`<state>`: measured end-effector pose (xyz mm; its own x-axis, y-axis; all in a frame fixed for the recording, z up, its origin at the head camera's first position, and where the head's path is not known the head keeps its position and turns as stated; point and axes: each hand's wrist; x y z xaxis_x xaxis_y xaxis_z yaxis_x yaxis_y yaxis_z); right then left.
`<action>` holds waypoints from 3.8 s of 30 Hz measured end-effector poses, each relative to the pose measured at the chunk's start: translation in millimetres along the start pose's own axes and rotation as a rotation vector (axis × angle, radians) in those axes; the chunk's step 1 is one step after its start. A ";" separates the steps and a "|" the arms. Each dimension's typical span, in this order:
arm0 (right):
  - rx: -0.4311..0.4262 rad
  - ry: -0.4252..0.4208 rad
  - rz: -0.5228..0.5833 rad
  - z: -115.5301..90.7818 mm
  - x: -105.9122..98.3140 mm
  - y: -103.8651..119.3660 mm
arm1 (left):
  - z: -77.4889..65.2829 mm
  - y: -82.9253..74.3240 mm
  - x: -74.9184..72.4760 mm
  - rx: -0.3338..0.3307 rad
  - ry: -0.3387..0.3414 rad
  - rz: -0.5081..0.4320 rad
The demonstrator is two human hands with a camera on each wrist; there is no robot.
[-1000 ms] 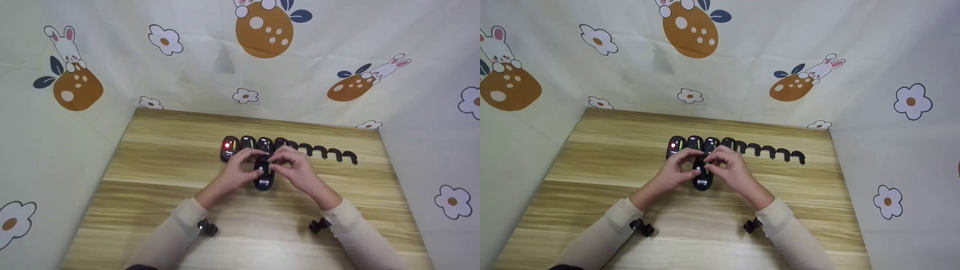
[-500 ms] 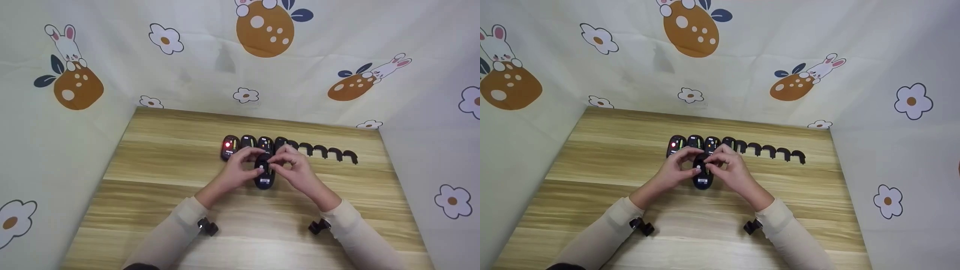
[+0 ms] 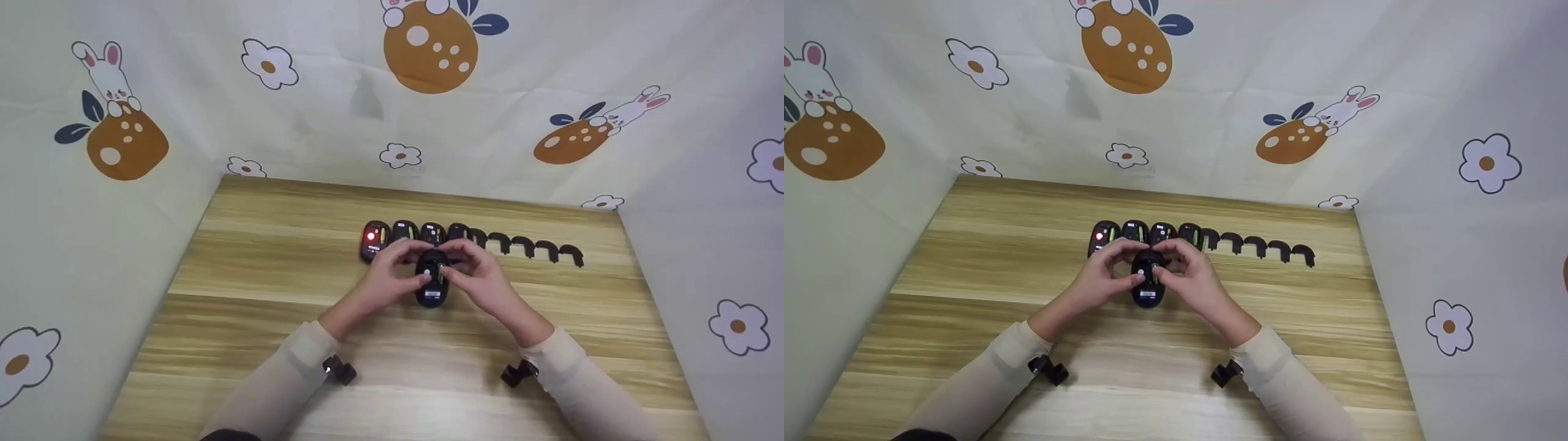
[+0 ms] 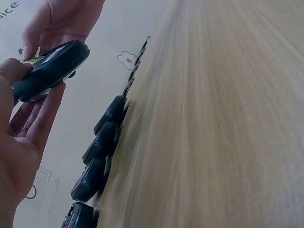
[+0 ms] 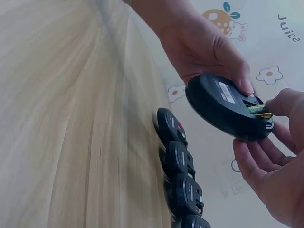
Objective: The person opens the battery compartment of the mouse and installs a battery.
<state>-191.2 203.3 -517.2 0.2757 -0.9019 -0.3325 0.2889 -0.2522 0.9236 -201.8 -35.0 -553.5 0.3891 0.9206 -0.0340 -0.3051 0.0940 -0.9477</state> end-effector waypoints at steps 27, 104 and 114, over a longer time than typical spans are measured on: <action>0.022 -0.074 0.042 0.6 7.8 -0.1 | 1.8 -2.5 2.6 0.032 0.028 0.051; -0.145 0.167 -0.316 7.9 11.2 -7.9 | -14.7 -11.2 -39.6 0.013 0.166 0.223; -0.115 0.198 -0.400 23.3 26.0 -1.1 | -18.3 -14.1 -59.3 -0.015 0.153 0.295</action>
<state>-205.7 171.9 -522.5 0.2886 -0.6541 -0.6992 0.5049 -0.5165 0.6916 -204.6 -97.8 -544.0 0.4124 0.8396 -0.3535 -0.4118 -0.1743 -0.8945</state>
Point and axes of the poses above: each hand's wrist, its own z-axis towards the middle knuckle, its own x-axis out of the palm, y = z × x, and after that the axes turned 8 degrees about -z, right-handed
